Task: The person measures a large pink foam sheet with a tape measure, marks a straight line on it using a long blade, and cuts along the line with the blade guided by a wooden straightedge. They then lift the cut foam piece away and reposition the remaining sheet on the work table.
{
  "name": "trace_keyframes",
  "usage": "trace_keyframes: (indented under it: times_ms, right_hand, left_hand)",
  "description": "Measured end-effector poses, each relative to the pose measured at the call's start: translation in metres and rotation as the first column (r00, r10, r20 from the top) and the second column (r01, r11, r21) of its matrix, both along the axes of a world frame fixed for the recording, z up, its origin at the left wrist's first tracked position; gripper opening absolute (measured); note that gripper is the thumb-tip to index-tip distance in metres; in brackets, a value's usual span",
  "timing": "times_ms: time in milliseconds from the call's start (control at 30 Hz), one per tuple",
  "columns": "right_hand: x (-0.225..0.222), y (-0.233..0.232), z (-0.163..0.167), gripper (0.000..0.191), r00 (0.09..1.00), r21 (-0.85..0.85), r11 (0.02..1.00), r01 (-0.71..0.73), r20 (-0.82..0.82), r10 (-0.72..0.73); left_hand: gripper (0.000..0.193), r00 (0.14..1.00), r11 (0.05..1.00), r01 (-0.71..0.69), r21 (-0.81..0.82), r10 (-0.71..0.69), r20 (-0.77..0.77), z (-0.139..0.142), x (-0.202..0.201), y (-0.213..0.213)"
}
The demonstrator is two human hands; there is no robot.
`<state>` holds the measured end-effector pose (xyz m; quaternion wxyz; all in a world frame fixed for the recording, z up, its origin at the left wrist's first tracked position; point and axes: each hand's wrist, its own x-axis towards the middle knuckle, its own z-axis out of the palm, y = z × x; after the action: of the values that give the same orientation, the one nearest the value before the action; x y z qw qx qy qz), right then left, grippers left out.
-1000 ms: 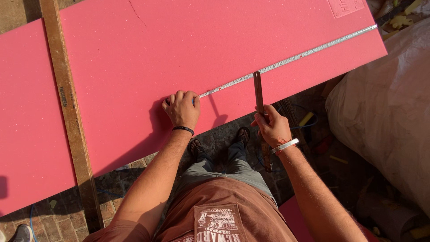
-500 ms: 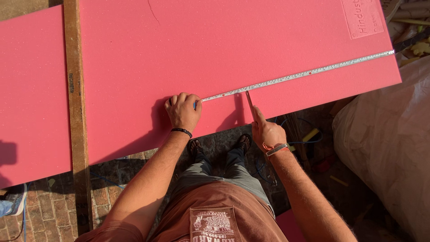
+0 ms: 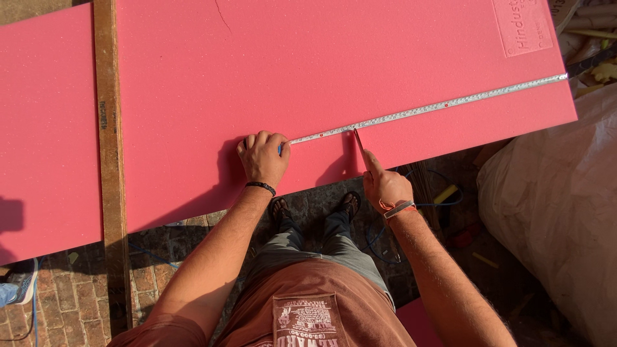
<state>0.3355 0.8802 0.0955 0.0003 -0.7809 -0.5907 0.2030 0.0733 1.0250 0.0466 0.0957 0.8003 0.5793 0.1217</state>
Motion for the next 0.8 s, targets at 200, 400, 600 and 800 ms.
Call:
trace_keyframes:
  times_ms: [200,400,600,800]
  right_hand:
    - [0.002,0.003,-0.003,0.06,0.999,0.002,1.0,-0.025,0.028,0.025]
    - [-0.001,0.003,-0.002,0.06,0.999,-0.042,0.999,0.002,0.053,0.001]
    - [-0.004,0.008,0.002,0.057,0.998,-0.092,0.995,0.022,0.066,-0.016]
    - [-0.006,0.011,0.009,0.06,0.994,-0.155,0.987,0.037,0.109,-0.02]
  left_hand:
    - [0.014,1.0,1.0,-0.001,-0.028,0.001,0.014,-0.002,-0.001,0.0]
    - [0.011,1.0,1.0,0.015,0.026,-0.015,0.017,-0.003,-0.001,0.001]
    - [0.01,1.0,1.0,0.005,0.031,-0.006,0.031,-0.004,-0.001,0.001]
    - [0.011,1.0,1.0,0.006,0.018,-0.006,0.014,-0.004,0.0,0.002]
